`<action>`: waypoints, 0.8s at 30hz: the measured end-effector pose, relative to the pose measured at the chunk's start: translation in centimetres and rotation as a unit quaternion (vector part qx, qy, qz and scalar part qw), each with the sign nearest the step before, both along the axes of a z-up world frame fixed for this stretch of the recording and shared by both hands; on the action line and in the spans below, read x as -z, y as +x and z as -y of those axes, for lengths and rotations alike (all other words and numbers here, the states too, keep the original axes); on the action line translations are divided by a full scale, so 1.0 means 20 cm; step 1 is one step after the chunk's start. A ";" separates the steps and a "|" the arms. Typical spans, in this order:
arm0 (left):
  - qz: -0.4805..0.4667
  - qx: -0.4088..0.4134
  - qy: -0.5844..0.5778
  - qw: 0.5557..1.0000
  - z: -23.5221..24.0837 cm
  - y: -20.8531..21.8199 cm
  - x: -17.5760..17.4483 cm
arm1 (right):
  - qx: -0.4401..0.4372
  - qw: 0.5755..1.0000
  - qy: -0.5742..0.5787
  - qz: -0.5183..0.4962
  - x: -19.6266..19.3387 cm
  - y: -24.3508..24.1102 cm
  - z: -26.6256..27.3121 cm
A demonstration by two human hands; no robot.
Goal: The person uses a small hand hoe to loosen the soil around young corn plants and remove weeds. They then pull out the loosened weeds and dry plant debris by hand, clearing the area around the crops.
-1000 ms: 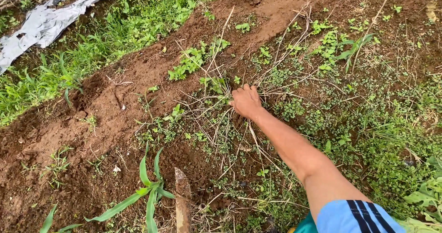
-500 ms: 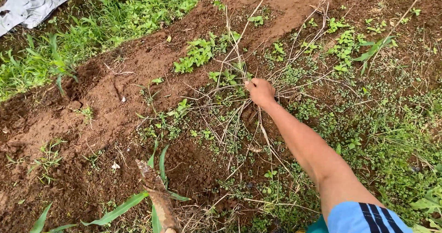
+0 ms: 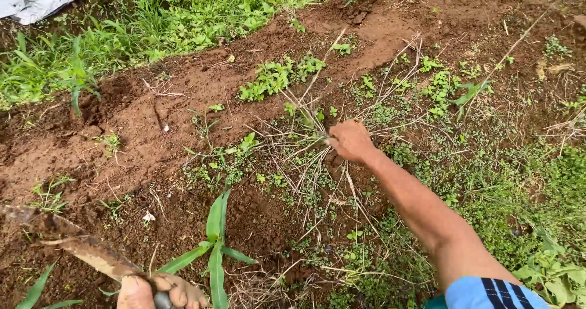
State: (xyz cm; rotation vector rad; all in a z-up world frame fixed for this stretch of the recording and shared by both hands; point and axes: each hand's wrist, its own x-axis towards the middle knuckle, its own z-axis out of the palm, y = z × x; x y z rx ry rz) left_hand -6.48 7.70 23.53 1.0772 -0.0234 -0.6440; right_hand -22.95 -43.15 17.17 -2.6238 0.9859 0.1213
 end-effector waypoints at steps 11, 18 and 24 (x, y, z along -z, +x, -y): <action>0.050 -0.127 0.048 0.990 0.28 -0.27 -0.47 | -0.054 0.965 -0.143 -0.214 0.02 0.21 -0.19; 0.087 -0.103 0.048 0.990 0.24 -0.23 -0.46 | -0.211 0.964 -0.148 -0.062 0.17 -0.09 -0.08; 0.070 -0.125 0.026 0.989 0.25 -0.23 -0.43 | -0.295 0.938 -0.175 -0.052 0.20 -0.27 -0.08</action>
